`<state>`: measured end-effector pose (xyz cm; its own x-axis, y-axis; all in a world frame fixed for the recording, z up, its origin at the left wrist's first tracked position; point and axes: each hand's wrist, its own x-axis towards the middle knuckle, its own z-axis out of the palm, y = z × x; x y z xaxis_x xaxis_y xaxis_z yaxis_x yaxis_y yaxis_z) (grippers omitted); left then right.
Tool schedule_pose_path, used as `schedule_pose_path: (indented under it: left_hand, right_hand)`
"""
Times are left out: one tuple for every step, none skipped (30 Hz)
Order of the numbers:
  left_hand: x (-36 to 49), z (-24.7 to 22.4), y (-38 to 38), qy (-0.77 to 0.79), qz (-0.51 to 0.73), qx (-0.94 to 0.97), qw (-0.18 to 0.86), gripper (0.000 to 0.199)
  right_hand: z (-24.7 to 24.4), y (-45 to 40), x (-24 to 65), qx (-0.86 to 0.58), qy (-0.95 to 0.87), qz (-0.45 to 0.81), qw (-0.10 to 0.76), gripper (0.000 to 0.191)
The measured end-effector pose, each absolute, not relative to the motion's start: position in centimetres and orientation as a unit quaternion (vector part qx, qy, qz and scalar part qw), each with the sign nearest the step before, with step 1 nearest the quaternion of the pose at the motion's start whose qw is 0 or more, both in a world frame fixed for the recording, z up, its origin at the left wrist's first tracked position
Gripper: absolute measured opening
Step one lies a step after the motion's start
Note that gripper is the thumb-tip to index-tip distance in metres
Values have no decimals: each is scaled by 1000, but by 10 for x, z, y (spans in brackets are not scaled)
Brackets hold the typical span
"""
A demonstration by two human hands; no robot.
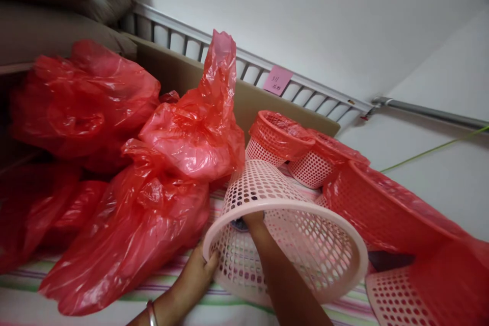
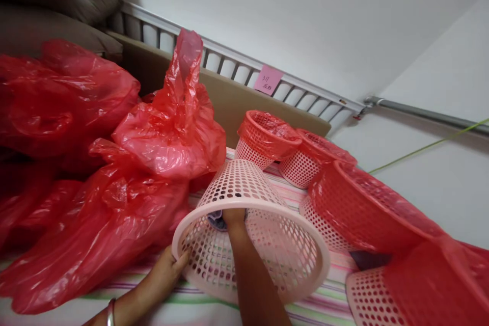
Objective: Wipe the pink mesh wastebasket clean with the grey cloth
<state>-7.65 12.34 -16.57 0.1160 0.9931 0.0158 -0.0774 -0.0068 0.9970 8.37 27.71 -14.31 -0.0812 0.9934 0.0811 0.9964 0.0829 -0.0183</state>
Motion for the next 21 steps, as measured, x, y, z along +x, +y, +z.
schedule_pose_path:
  left_hand:
    - [-75,-168,122,445,497,507,546,42]
    - [-74,-170,122,444,502,501,548,42]
    - [-73,-172,121,445,507,493,550,42]
    - [-72,-173,120,448,512,484,550,42]
    - [-71,-174,119,453,518,476,548,41]
    - [-70,-174,119,456,526,468,544,41]
    - [-70,-173,118,456,533,464,540,40]
    - [-70,-170,118,454,537,465,538,39]
    - [-71,-167,117,451,537,467,539,37]
    - [-73,-162,117,448,535,471,540,36]
    - [-76,-156,117,445,531,476,542,35]
    - [-79,-149,117,443,528,483,540,34]
    - [-84,-143,118,442,526,492,535,33]
    - [-88,-137,118,442,526,501,526,32]
    - [-92,-132,119,444,526,508,518,30]
    - [-95,-129,119,446,525,513,513,26]
    - [-97,-127,119,447,521,514,514,23]
    - [-98,-126,119,448,517,511,520,20]
    - [-98,-127,119,447,512,509,529,19]
    - [-97,-127,119,444,506,506,539,19]
    - [-96,-128,118,439,501,505,548,21]
  right_hand:
    - [-142,269,83,-681,-732,-13,24,37]
    - [-142,257,81,-684,-729,-5,16,35]
    - [-142,243,79,-686,-728,3,8,34]
    - [-142,227,76,-686,-728,9,1,34]
    - [-142,209,73,-685,-729,14,-3,35]
    - [-142,189,70,-680,-733,19,-6,36]
    - [-142,170,67,-673,-739,26,-8,37]
    - [-142,152,65,-664,-747,34,-9,39]
    - [-142,135,64,-657,-752,44,-9,40]
    - [-142,122,64,-654,-755,52,-9,41]
    - [-141,111,64,-654,-755,58,-11,43]
    - [-140,103,64,-656,-752,60,-13,45]
    - [-139,98,65,-659,-749,59,-17,47]
    - [-138,94,66,-661,-748,57,-25,47]
    - [-137,92,66,-661,-747,56,-37,48]
    - [-137,91,67,-660,-747,56,-51,48]
    - [-136,89,68,-661,-746,59,-67,48]
    - [-136,89,70,-663,-741,62,-80,47]
    - [-137,90,71,-668,-737,65,-86,47]
    - [-138,94,73,-672,-733,65,-83,47]
    - [-139,100,75,-678,-729,62,-71,46]
